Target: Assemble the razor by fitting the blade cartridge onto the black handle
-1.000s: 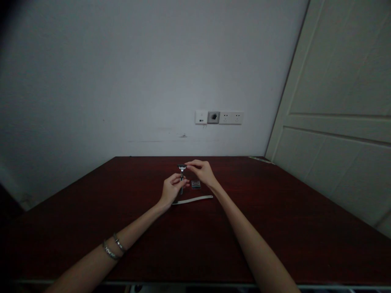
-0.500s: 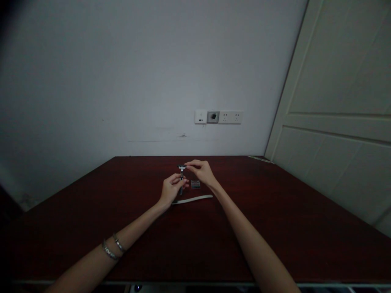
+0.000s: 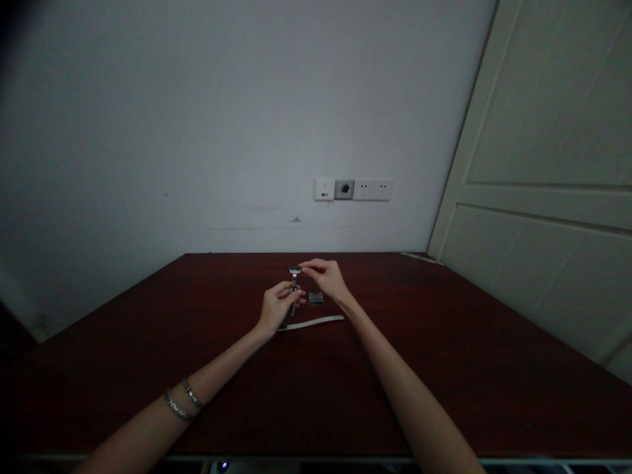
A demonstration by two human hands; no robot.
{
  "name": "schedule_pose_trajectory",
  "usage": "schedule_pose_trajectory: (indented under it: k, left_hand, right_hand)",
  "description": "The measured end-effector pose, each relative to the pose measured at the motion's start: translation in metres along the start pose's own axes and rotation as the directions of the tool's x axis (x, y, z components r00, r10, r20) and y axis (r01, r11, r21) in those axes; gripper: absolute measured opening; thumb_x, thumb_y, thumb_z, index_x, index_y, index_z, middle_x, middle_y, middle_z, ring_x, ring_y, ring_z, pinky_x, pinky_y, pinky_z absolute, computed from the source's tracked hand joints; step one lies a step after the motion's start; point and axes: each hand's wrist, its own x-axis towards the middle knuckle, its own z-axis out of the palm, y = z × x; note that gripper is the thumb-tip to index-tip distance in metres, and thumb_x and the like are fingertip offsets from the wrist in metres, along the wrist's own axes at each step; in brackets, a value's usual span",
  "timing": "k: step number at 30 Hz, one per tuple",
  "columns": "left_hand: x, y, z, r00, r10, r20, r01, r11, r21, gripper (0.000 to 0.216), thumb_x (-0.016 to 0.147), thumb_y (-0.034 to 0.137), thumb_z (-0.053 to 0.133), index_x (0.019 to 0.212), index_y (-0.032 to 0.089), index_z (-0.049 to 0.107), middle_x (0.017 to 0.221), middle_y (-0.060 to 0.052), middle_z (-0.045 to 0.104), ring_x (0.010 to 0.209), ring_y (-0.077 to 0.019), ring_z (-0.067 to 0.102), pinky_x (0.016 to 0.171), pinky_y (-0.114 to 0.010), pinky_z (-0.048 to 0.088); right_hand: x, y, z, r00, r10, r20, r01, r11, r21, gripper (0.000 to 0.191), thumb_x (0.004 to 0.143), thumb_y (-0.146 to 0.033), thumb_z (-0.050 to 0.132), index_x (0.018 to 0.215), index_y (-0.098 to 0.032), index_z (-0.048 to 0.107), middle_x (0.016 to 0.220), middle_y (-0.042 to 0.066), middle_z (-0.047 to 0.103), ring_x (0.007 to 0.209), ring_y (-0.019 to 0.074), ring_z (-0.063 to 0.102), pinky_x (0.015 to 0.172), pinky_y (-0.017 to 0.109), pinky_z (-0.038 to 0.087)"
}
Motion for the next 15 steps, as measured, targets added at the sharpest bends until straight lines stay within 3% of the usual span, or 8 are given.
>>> schedule_pose_trajectory:
  k: [15]
  left_hand:
    - [-0.0004,-0.0003,0.0,1.0,-0.007,0.012,0.007,1.0,0.014,0.023,0.064,0.028,0.067,0.077,0.01,0.062,0.066,-0.005,0.067,0.05,-0.0125,0.06,0.047,-0.021,0.046]
  right_hand:
    - [-0.0018,-0.0034,-0.0023,0.997,-0.061,0.052,0.064,0.996,-0.058,0.018,0.073,-0.031,0.06,0.078,-0.017,0.071,0.081,0.006,0.069,0.077,0.0183,0.062,0.073,0.03,0.047]
